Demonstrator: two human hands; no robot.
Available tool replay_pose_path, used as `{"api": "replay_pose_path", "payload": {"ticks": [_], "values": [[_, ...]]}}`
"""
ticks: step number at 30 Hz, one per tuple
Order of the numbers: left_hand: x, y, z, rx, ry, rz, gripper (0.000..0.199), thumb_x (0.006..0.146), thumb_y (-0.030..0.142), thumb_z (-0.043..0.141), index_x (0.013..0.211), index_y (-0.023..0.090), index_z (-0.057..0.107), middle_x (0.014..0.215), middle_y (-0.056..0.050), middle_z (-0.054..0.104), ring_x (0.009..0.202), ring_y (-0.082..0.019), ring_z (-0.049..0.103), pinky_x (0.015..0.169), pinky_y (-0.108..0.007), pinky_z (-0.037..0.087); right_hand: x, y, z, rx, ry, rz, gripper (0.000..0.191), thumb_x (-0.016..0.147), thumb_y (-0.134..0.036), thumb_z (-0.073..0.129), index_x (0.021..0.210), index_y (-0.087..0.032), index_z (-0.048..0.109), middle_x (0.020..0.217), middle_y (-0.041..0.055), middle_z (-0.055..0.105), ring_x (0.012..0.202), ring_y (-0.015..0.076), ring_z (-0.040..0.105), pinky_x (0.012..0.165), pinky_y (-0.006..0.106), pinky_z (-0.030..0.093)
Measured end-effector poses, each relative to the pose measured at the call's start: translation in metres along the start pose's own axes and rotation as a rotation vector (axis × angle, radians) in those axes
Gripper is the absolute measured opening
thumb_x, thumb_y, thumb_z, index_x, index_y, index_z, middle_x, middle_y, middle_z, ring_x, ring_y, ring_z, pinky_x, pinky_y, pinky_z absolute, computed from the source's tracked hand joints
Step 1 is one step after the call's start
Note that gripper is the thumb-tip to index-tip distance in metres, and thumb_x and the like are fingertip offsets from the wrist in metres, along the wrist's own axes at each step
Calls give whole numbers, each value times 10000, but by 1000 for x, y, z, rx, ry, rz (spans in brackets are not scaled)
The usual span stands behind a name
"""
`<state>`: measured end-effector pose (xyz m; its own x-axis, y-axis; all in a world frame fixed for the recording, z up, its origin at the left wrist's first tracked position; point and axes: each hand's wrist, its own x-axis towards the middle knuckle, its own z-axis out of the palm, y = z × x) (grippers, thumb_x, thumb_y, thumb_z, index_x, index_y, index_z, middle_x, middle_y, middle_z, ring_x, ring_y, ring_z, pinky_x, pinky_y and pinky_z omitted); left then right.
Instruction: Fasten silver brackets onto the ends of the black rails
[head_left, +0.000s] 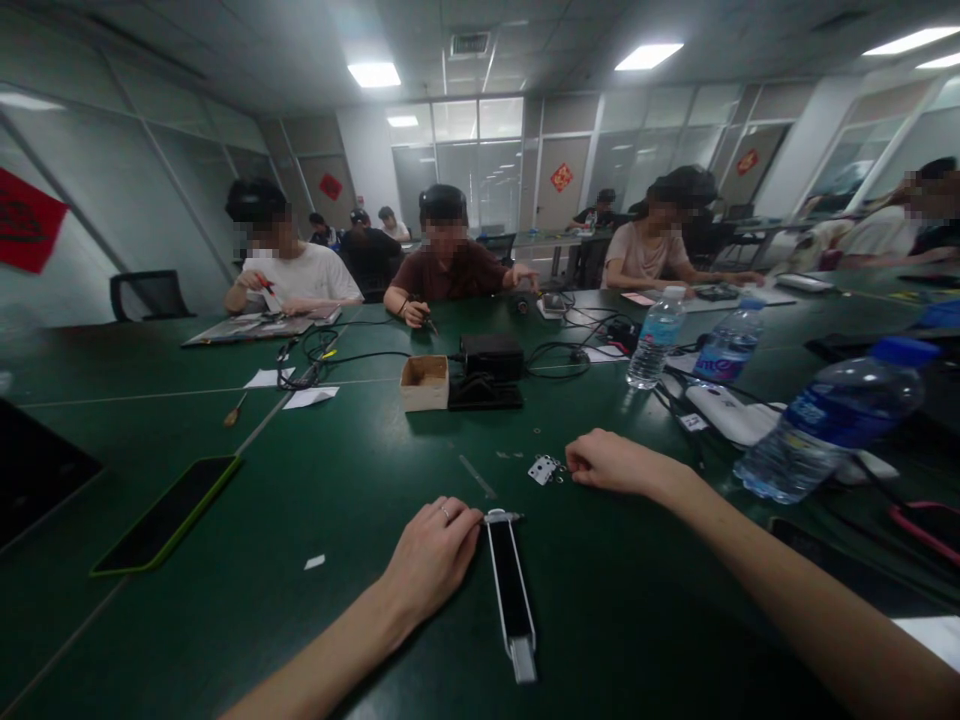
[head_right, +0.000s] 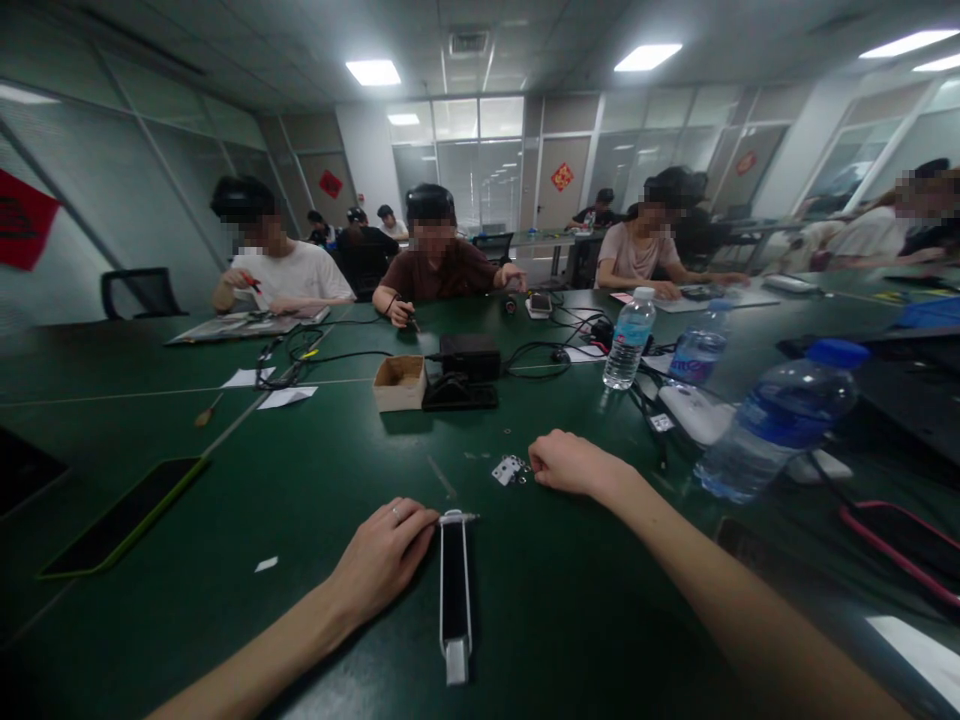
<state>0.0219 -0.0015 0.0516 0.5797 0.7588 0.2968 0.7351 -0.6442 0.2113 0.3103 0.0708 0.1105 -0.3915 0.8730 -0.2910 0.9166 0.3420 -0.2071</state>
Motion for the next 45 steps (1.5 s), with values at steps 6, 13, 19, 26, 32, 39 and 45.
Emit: {"api": "replay_pose_path", "payload": {"ticks": [6,13,19,26,32,39,45], "values": [[-1,1,-1,-11,5,11,199,955,159,432,1066,177,597,965,-63,625,840,-202,580,741,-332,509,3,-4,6,70,77,-125,105,824,-235,602,888,-187,671,857,39,663,765,189,618,653,279,439],[-1,2,-1,-6,3,12,201,936,145,442,1074,173,586,980,-66,630,846,-210,587,734,-348,511,0,-19,5,18,40,-59,90,799,-150,574,807,-161,663,838,62,656,751,193,614,644,279,429],[-2,3,-1,4,112,31,156,910,162,463,1036,178,554,944,-61,633,807,-210,592,709,-343,503,-9,-34,3,145,97,-243,114,830,-177,549,807,-161,659,768,29,647,676,147,577,620,253,415],[-4,5,-3,-50,365,248,111,972,236,467,1023,168,540,888,-58,644,767,-182,598,677,-304,485,-21,-87,24,322,236,-538,102,899,-235,572,912,-168,648,882,31,636,815,153,578,737,269,453],[-5,6,-5,-96,390,299,93,981,204,458,963,173,544,826,-39,646,703,-154,589,637,-270,463,-20,-95,35,342,286,-609,82,914,-209,566,929,-167,634,920,41,633,900,165,567,804,281,455],[-5,4,-6,-147,223,-61,108,883,197,433,818,189,518,787,-41,601,724,-187,580,674,-308,482,-15,-75,28,187,271,-388,136,912,-303,550,939,-189,619,937,34,618,841,171,577,751,305,457],[0,1,-6,-333,99,-189,88,856,208,474,778,194,512,796,-19,596,712,-171,571,662,-288,467,-16,-66,24,74,153,-368,160,908,-272,499,915,-179,630,900,50,619,809,183,579,722,315,450]]}}
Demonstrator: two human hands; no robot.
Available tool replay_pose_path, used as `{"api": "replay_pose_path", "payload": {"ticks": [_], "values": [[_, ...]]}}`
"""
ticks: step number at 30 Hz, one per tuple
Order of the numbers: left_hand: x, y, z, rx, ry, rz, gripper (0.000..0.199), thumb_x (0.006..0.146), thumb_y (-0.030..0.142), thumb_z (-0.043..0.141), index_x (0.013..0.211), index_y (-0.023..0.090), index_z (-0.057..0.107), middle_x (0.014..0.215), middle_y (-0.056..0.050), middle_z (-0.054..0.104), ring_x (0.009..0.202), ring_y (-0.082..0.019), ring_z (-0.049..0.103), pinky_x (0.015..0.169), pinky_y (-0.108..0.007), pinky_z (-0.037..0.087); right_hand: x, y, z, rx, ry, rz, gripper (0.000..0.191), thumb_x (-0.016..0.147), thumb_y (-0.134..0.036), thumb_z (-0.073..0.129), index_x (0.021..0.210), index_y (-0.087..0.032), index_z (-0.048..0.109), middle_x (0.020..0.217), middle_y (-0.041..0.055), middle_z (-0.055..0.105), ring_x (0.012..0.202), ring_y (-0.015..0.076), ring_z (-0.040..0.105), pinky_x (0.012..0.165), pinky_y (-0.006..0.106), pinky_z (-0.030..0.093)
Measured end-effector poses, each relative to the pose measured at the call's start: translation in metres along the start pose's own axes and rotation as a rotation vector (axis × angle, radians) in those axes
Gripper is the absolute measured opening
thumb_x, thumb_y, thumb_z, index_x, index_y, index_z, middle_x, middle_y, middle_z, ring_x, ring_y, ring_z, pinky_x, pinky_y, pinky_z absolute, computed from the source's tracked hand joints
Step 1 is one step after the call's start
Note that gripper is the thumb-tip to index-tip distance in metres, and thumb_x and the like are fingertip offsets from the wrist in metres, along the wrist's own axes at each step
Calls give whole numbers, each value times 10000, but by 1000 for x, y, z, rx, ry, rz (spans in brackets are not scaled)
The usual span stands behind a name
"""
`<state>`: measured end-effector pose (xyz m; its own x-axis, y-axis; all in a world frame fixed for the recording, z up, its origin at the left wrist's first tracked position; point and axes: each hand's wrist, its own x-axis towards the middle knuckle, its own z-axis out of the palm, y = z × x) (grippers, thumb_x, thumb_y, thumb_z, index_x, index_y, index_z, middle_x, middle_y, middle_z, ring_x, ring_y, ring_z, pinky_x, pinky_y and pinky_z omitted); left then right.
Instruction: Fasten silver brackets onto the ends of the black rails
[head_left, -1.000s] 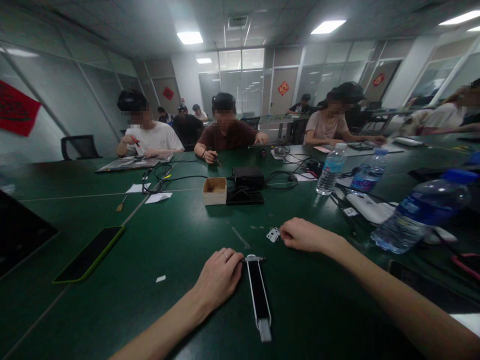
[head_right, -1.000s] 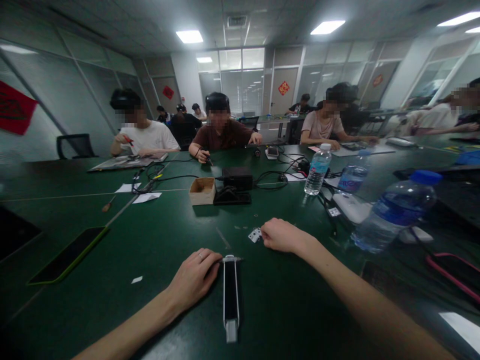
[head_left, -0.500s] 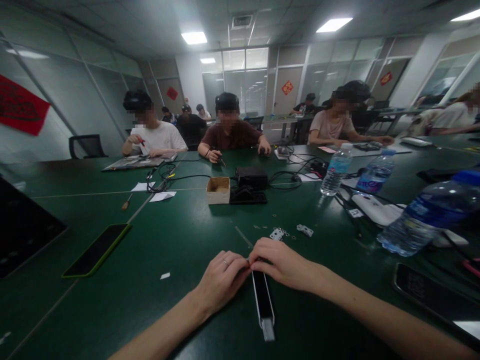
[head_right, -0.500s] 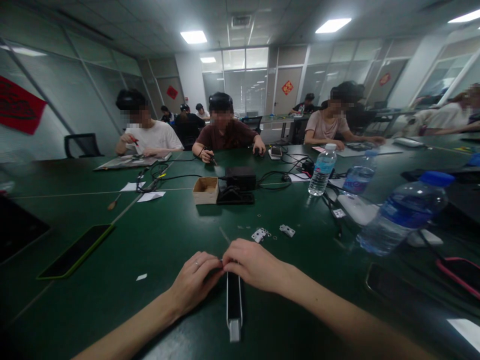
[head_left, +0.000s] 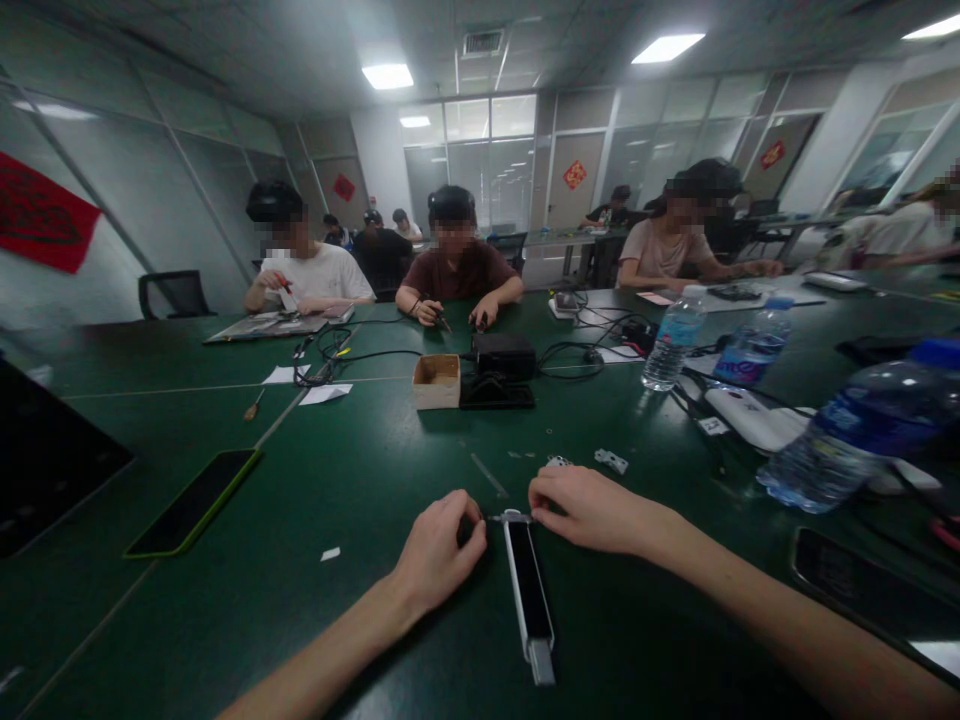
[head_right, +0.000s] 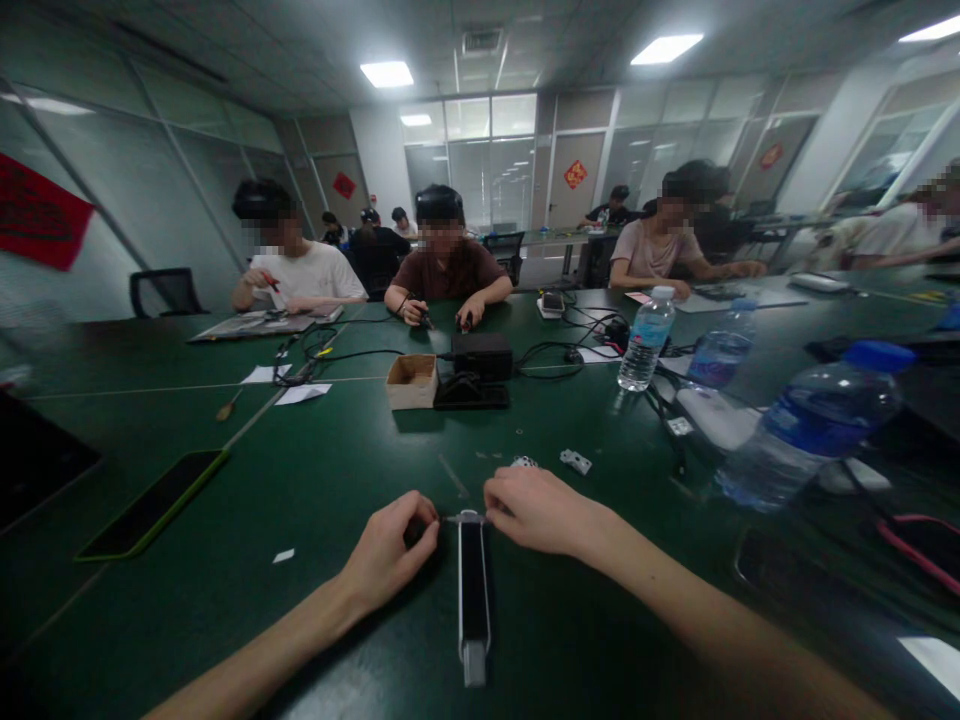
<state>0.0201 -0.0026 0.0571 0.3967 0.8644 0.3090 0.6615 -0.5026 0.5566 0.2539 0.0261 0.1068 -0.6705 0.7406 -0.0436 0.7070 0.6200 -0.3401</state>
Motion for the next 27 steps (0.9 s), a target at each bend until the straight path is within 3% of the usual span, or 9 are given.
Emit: {"api": "replay_pose_path", "payload": {"ticks": [10,15,27], "values": [[3,3,-5,-65,-54,-69,59,859,230,546,873,181,575,739,12,561,632,-147,521,585,-251,422,-1,0,-3,34,-53,13,177,886,-262,508,931,-170,652,909,64,626,817,191,579,744,328,457],[2,0,-5,-84,-75,9,154,898,206,519,1007,205,627,892,-20,626,694,-146,561,654,-264,453,0,-1,-3,52,-77,24,150,860,-260,554,930,-177,657,915,61,623,836,200,576,754,335,461],[5,1,-5,-89,-102,-90,65,862,228,603,899,196,647,791,9,662,687,-156,594,616,-245,446,1,-5,0,81,-57,6,116,877,-230,567,938,-174,649,952,58,624,861,195,583,747,314,461]]}}
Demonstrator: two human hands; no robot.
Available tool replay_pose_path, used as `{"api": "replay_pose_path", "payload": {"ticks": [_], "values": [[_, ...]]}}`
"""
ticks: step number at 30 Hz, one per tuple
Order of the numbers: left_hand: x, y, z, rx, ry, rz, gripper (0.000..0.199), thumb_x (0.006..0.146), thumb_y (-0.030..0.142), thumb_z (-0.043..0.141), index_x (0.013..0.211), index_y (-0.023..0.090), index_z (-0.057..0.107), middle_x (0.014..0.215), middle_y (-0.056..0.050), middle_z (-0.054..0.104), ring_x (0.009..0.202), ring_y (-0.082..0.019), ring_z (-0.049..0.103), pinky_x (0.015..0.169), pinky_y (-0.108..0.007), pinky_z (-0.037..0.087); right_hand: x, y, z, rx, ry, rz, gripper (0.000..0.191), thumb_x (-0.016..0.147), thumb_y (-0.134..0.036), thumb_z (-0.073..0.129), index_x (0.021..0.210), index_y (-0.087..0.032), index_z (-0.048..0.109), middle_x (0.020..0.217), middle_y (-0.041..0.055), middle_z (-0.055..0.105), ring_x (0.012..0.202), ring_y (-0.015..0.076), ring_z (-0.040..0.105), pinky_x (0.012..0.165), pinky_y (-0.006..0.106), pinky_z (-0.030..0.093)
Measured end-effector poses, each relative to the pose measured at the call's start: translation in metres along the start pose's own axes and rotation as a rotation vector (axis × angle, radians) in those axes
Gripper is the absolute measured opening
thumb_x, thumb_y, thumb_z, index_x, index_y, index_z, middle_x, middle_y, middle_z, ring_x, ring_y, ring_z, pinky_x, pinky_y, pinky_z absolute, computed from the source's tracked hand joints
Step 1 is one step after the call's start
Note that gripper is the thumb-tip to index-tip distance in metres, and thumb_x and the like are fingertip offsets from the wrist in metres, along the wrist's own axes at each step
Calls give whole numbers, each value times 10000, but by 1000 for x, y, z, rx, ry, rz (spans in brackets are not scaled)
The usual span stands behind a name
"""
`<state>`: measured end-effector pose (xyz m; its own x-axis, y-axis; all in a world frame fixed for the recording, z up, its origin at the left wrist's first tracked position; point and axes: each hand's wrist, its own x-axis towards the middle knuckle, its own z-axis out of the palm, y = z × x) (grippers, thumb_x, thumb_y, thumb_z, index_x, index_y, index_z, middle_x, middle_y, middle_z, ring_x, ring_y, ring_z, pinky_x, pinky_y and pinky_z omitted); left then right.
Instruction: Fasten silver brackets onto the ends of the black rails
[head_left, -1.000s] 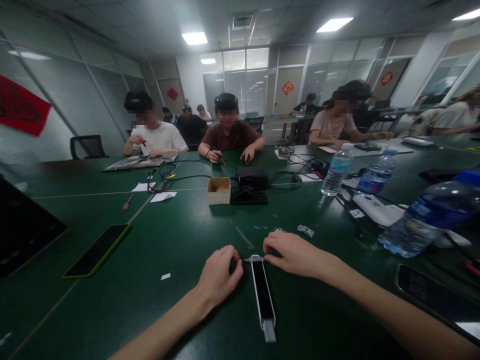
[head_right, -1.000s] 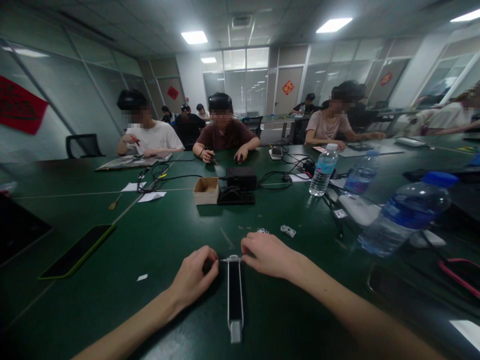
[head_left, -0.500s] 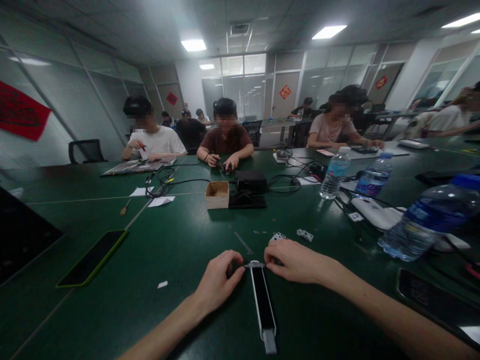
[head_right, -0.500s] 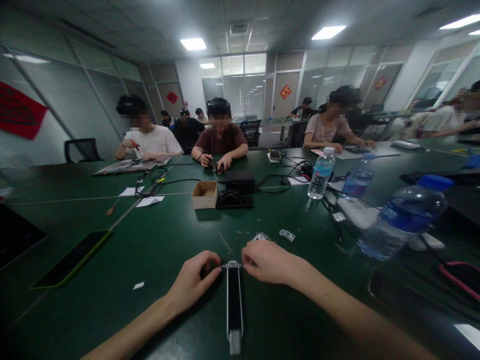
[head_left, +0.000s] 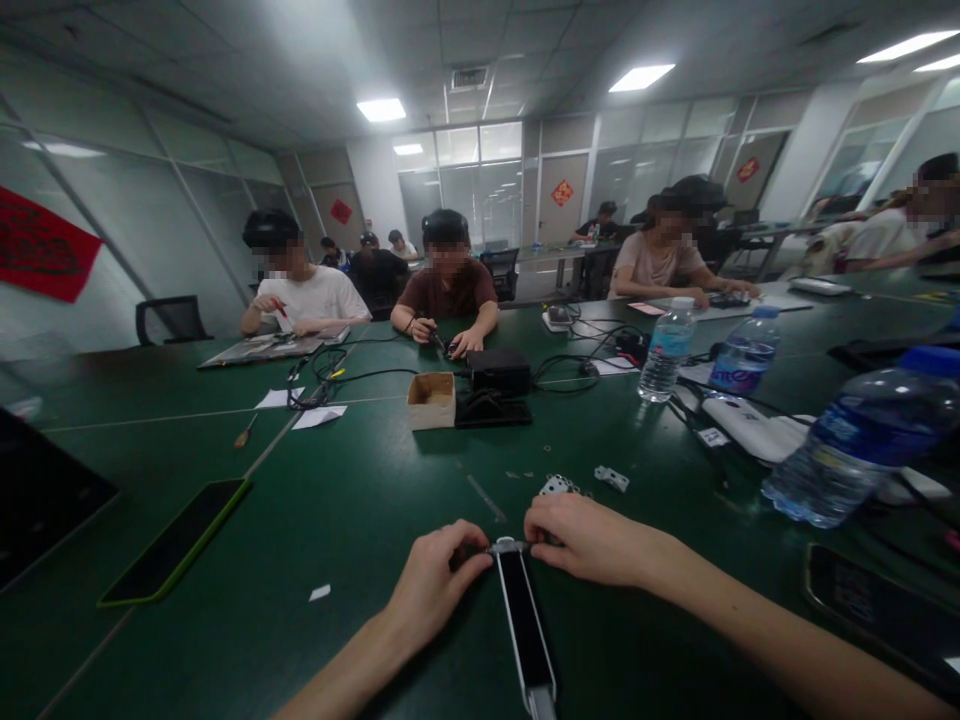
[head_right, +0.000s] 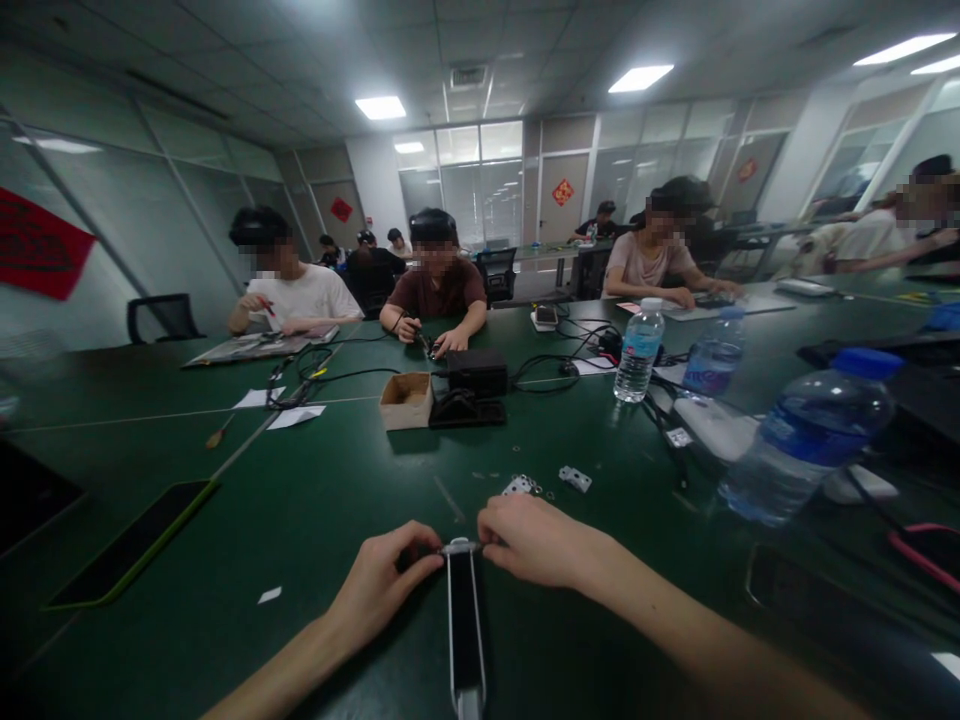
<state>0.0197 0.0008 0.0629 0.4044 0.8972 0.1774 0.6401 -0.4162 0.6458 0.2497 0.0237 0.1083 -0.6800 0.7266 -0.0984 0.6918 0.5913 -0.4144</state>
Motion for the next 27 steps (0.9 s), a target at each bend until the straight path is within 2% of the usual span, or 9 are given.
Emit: {"api": "replay_pose_path", "payload": {"ticks": [6,11,15,19,22,24,27], "values": [[0,-2,1,23,-17,4,104,879,296,599,892,204,645,802,1,668,729,-173,605,615,-252,443,-1,3,-10,-29,-22,-5,127,866,-249,596,960,-185,653,954,54,640,873,199,593,747,311,463],[1,-5,2,25,-19,22,111,881,307,599,900,199,619,786,9,636,695,-163,576,622,-255,437,-9,38,-33,-99,88,126,145,868,-246,580,986,-182,636,996,65,635,897,206,589,793,332,463],[0,-10,4,43,-17,52,78,883,275,605,897,198,599,813,6,628,695,-158,566,625,-254,439,-12,61,-37,-138,84,196,197,834,-224,617,1027,-185,628,1043,77,607,928,216,580,821,341,456],[-2,-11,6,103,-28,103,63,883,226,597,942,206,590,898,-13,633,762,-170,579,652,-259,459,-6,63,-27,-61,98,121,216,864,-210,584,1076,-203,627,1074,63,591,939,197,580,834,327,455],[-2,-8,6,163,-46,121,97,864,178,610,954,207,588,917,-18,635,803,-184,591,669,-270,472,-1,60,-21,-26,99,54,165,901,-196,527,1005,-193,654,1039,58,603,931,186,585,832,312,456],[-2,-7,6,199,-46,128,120,851,153,615,954,208,586,911,-16,637,807,-187,596,671,-274,477,0,61,-23,-10,119,38,160,910,-186,501,951,-178,655,994,55,616,907,180,588,820,304,458],[-3,-5,6,230,-32,145,134,844,132,611,950,209,580,914,-15,640,813,-187,601,673,-273,480,-3,64,-32,31,219,51,153,912,-190,481,939,-165,630,957,50,620,859,166,585,785,292,464]]}}
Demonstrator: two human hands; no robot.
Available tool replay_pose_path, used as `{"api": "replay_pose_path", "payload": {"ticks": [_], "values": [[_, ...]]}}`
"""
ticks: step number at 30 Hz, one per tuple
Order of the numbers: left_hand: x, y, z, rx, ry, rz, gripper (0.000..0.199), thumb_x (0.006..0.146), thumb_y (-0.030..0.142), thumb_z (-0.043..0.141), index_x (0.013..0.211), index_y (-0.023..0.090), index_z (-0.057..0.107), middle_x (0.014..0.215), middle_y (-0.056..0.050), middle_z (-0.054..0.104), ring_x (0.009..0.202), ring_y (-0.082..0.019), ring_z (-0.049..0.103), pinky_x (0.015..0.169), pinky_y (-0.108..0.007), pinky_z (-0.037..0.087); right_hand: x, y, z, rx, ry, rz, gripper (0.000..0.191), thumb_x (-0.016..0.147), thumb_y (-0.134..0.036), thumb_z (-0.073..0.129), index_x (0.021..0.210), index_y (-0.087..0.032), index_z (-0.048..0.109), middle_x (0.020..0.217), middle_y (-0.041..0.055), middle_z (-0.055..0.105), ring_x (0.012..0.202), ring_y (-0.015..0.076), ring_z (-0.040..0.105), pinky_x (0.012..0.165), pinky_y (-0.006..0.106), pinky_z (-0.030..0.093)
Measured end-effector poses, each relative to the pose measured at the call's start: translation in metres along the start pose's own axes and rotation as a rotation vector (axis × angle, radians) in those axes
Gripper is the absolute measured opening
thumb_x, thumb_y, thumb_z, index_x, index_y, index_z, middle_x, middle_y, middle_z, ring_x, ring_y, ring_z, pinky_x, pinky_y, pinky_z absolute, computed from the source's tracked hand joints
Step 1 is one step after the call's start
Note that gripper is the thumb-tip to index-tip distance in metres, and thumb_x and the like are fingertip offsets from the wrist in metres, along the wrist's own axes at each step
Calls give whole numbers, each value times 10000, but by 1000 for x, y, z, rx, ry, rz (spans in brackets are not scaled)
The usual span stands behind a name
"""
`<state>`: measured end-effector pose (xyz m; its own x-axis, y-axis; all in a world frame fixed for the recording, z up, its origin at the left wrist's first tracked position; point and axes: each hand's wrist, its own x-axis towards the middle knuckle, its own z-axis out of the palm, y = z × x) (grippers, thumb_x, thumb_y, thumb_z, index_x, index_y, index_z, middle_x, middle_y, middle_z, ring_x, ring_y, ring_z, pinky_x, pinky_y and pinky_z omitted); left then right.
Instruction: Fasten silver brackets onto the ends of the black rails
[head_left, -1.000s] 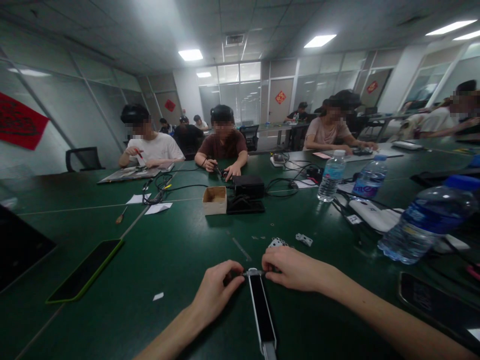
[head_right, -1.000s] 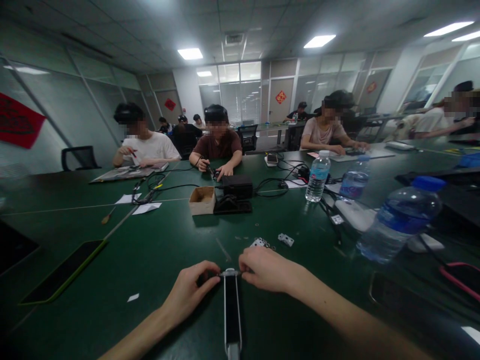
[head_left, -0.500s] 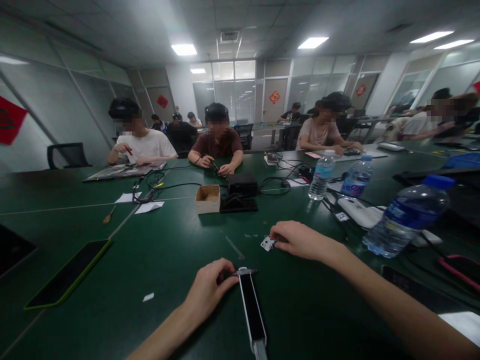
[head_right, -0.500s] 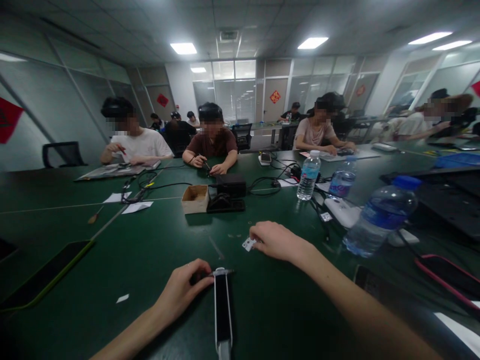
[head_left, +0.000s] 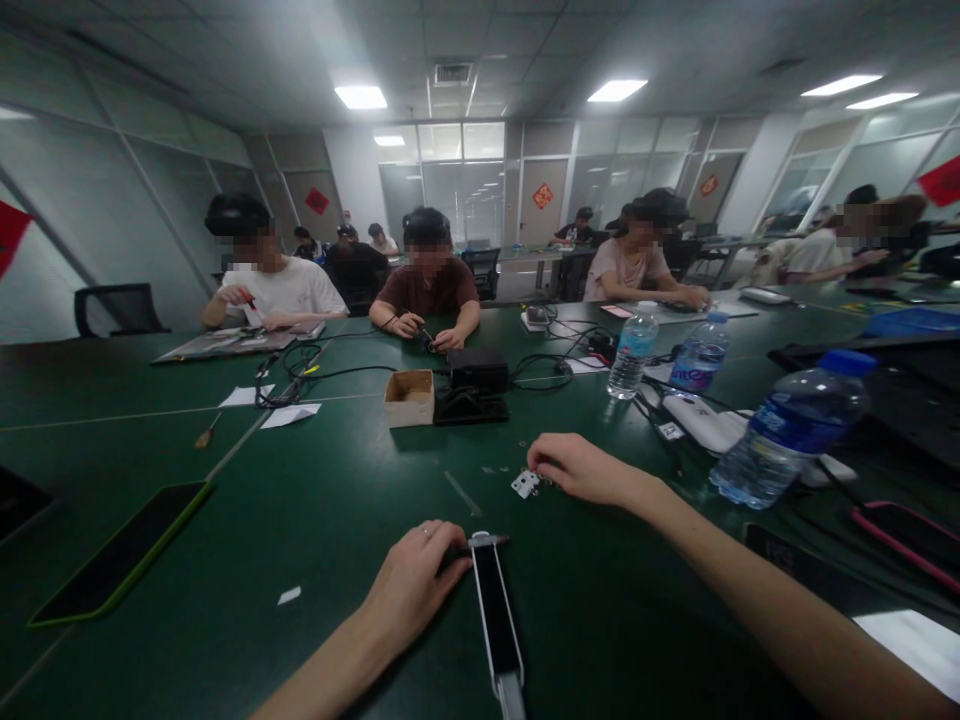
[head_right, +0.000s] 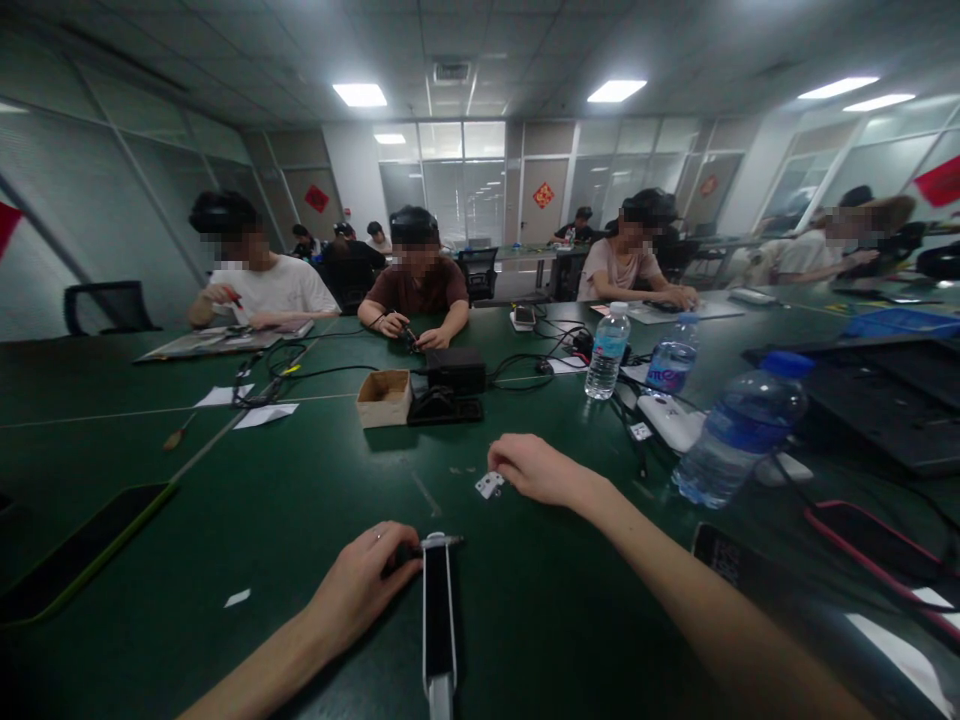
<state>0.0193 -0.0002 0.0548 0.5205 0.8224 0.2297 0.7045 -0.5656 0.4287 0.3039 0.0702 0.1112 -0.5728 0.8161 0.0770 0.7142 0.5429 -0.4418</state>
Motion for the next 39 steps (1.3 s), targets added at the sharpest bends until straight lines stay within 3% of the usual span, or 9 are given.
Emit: {"api": "replay_pose_path", "payload": {"ticks": [3,9,13,17,23,28,33,39], "values": [[0,1,0,8,2,21,142,852,121,597,961,208,571,928,-14,640,819,-185,605,687,-278,484,-2,4,-4,12,55,19,148,898,-199,495,975,-163,616,953,50,618,840,165,581,770,295,468],[-1,0,0,29,-3,29,145,852,109,586,959,202,559,937,-17,638,844,-194,608,727,-301,495,3,5,17,-100,-71,-2,170,894,-226,533,998,-187,661,1033,84,598,963,220,555,833,352,458],[-3,0,1,40,19,51,120,872,118,553,959,200,549,924,-23,632,828,-193,602,722,-304,493,5,4,14,-80,54,-10,187,928,-263,482,964,-187,649,1006,75,608,955,207,550,843,342,454],[-3,1,1,46,22,54,109,884,126,529,961,201,543,918,-27,627,809,-190,596,706,-302,489,3,18,2,-183,178,101,184,916,-250,473,951,-165,632,977,88,621,942,214,552,834,339,446],[-1,1,1,77,21,50,123,880,110,512,966,192,545,929,-37,628,827,-200,594,720,-315,493,0,46,8,-310,79,288,165,881,-219,510,954,-151,642,970,106,626,934,238,569,793,331,445],[-2,2,2,82,26,51,137,865,95,515,962,189,541,921,-37,629,819,-199,595,713,-314,493,3,24,19,-338,120,184,254,898,-288,525,1101,-171,624,1109,120,591,1009,250,542,845,358,445],[-2,2,3,76,36,61,155,854,87,499,962,193,533,926,-36,629,821,-199,594,715,-320,494,9,1,32,-355,43,149,197,905,-252,517,990,-163,671,988,103,638,914,232,565,784,344,463],[-4,4,1,38,128,71,214,810,105,515,1009,182,505,922,-55,621,821,-216,594,719,-349,508,8,1,33,-278,144,105,203,918,-191,477,919,-162,678,932,98,656,882,222,566,774,350,462]]}}
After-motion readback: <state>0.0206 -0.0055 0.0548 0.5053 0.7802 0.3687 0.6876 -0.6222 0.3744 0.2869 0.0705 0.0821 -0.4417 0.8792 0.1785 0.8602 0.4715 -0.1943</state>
